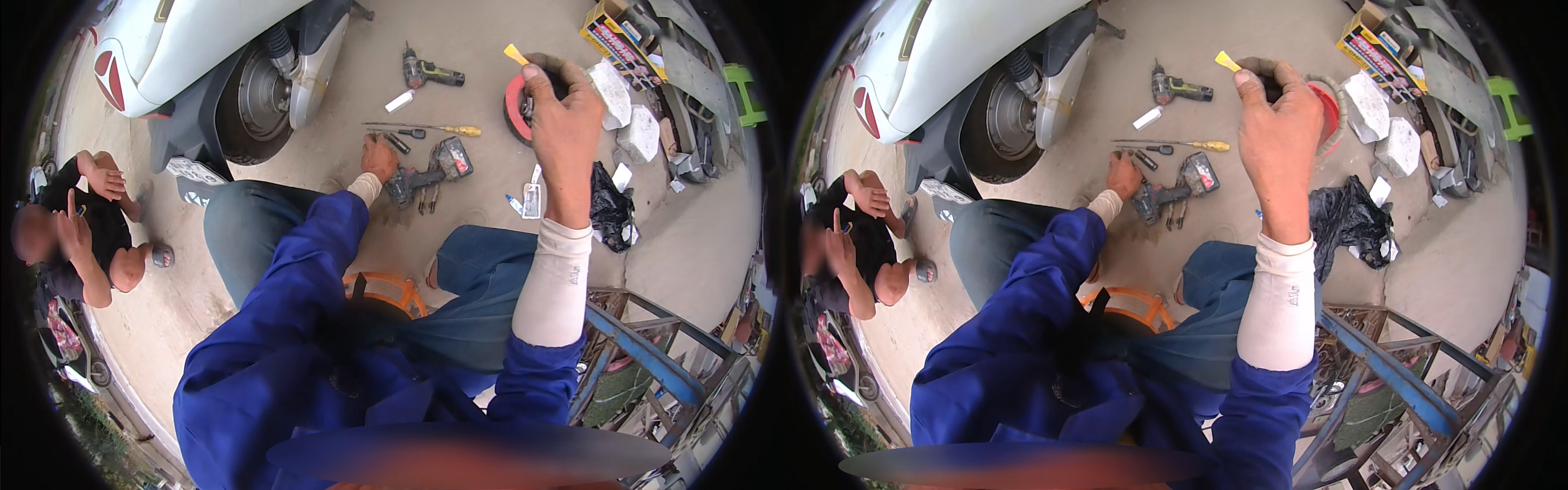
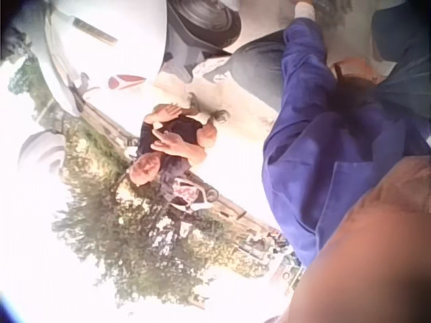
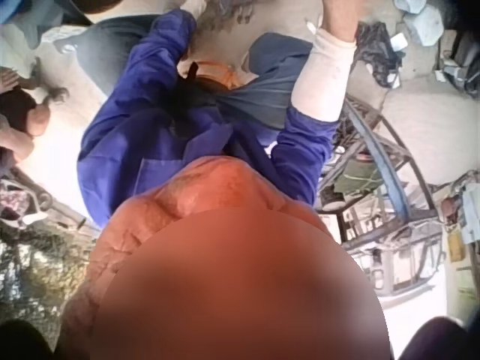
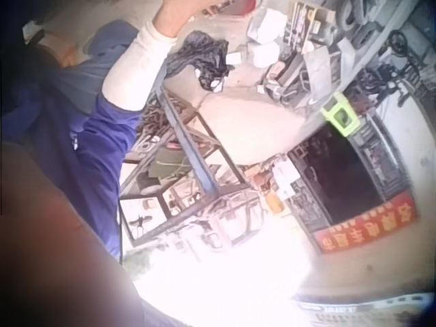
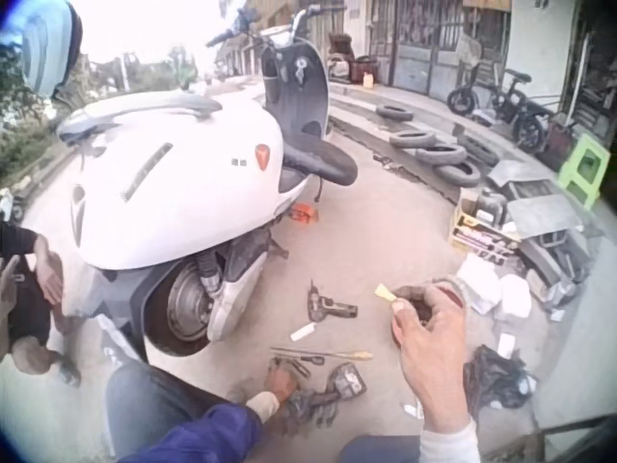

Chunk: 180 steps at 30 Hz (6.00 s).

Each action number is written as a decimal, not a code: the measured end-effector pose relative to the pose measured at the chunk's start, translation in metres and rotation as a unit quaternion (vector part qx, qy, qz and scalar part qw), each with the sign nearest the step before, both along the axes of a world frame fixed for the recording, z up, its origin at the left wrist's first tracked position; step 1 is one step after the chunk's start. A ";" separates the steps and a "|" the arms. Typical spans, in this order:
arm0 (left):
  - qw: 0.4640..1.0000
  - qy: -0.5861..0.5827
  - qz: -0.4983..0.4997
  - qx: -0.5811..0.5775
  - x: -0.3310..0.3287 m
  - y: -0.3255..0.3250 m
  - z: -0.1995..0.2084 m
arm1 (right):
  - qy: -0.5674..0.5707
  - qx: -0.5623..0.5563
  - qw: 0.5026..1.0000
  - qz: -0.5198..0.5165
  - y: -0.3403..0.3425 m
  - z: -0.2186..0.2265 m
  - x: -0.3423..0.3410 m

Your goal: The person opens a small orange box and uses a yellow stick to apply a substance to a crack on the scooter's rear body panel. They repeatedly dip the stick into the box and spread the material along the crack, then wipe the stick on a black plastic bag.

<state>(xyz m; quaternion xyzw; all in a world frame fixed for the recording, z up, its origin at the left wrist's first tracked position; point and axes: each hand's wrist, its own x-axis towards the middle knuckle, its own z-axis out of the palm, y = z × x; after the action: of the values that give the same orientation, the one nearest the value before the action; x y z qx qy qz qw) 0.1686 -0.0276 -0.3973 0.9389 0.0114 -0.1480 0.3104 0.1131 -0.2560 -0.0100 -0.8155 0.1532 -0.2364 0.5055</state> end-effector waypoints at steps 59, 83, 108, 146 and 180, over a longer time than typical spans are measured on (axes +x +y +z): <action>0.752 -0.031 -0.060 -0.656 0.022 0.005 0.388 | -0.271 0.104 0.956 0.051 0.093 0.001 0.020; 0.763 -0.040 -0.104 -0.636 0.017 0.010 0.399 | -0.090 0.404 0.879 0.236 0.076 0.023 -0.009; 0.807 0.027 -0.120 -0.578 -0.010 0.031 0.406 | 0.240 -0.046 0.941 -0.235 -0.069 -0.428 -0.178; 0.852 0.058 -0.213 -0.475 0.014 0.032 0.387 | 0.359 -0.337 0.854 0.167 0.041 -0.439 -0.427; 0.903 0.012 -0.194 -0.383 0.006 0.055 0.407 | 0.259 -0.323 0.909 0.049 -0.038 -0.454 -0.235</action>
<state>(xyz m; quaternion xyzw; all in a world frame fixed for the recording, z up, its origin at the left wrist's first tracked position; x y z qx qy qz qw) 0.1746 0.0273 0.0092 0.7295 -0.2247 -0.2097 0.6110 -0.1224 -0.2940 -0.4640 -0.9732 0.1541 -0.0281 0.1684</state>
